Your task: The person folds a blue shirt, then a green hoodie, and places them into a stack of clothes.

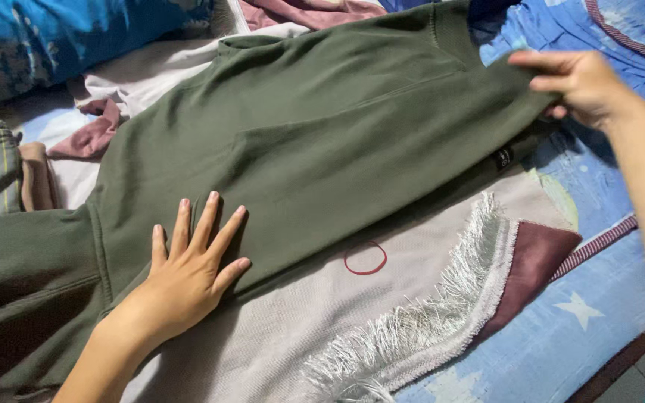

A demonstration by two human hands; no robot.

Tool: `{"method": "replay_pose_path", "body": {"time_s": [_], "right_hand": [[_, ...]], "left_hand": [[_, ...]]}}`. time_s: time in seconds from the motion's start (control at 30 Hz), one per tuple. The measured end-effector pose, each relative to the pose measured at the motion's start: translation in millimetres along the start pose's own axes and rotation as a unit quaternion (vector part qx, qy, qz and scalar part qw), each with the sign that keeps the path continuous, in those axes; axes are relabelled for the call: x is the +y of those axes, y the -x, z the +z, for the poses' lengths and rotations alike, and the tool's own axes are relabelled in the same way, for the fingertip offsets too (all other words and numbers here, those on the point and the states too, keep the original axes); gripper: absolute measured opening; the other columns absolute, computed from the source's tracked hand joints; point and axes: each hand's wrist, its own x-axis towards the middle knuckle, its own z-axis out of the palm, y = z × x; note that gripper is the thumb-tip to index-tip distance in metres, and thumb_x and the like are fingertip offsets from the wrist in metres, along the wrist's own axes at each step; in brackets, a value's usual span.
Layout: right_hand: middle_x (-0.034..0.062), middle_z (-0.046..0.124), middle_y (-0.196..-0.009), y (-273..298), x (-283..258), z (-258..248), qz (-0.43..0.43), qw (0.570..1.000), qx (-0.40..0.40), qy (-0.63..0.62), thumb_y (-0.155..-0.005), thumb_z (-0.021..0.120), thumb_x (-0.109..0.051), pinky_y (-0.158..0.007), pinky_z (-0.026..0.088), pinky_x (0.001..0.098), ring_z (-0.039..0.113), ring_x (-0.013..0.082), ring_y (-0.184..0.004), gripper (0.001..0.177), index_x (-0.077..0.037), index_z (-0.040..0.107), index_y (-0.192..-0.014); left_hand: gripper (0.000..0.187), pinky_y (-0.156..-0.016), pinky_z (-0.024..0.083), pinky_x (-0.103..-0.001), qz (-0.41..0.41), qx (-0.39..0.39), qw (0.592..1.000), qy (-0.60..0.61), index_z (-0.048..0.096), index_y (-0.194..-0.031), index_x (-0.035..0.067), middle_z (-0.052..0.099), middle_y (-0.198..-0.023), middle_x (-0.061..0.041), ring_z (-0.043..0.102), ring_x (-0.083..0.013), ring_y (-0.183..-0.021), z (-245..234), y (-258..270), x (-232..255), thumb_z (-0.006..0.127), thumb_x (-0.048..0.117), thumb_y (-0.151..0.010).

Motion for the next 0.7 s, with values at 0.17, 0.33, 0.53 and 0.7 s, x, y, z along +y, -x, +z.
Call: {"method": "replay_pose_path", "body": {"time_s": [0.17, 0.33, 0.53, 0.7], "right_hand": [[0.0043, 0.072, -0.115, -5, 4, 8, -0.046, 0.997, 0.042, -0.042, -0.101, 0.058, 0.002, -0.046, 0.038, 0.0191, 0.059, 0.0042, -0.066, 0.044, -0.014, 0.069, -0.141], [-0.0002, 0.071, -0.116, -13, 6, 15, 0.041, 0.995, 0.038, 0.086, -0.098, 0.057, 0.002, -0.044, 0.040, 0.0204, 0.052, 0.0041, -0.061, 0.048, -0.020, 0.069, -0.140], [0.0027, 0.071, -0.111, -11, 13, 1, 0.018, 0.999, 0.019, 0.029, -0.101, 0.056, 0.002, -0.045, 0.038, 0.0205, 0.049, 0.0057, -0.059, 0.048, -0.016, 0.068, -0.145], [0.0041, 0.071, -0.114, -15, 31, -12, -0.030, 0.999, 0.037, 0.023, -0.101, 0.057, 0.000, -0.046, 0.039, 0.0216, 0.056, 0.0080, -0.064, 0.047, -0.016, 0.067, -0.143]], "left_hand": [[0.088, -0.116, 0.007, -0.069, 0.091, 0.067, 0.992, 0.063, 0.022, -0.161, 0.020, 0.008, -0.167, -0.020, 0.000, -0.0462, -0.153, -6, 4, 7, 0.047, 0.065, -0.090], [0.082, -0.118, 0.012, -0.067, 0.146, 0.145, 0.979, 0.003, 0.030, -0.156, 0.017, 0.021, -0.161, -0.018, 0.011, -0.0438, -0.153, -15, 1, 20, 0.051, 0.063, -0.092], [0.071, -0.119, 0.021, -0.053, 0.169, 0.136, 0.976, 0.017, 0.037, -0.151, 0.015, 0.039, -0.157, -0.013, 0.028, -0.0341, -0.149, -17, 2, 38, 0.063, 0.032, -0.087], [0.085, -0.117, 0.022, -0.050, 0.179, 0.125, 0.976, -0.012, 0.037, -0.154, 0.014, 0.039, -0.157, -0.013, 0.031, -0.0318, -0.146, -9, 22, 24, 0.067, 0.025, -0.075]]}}
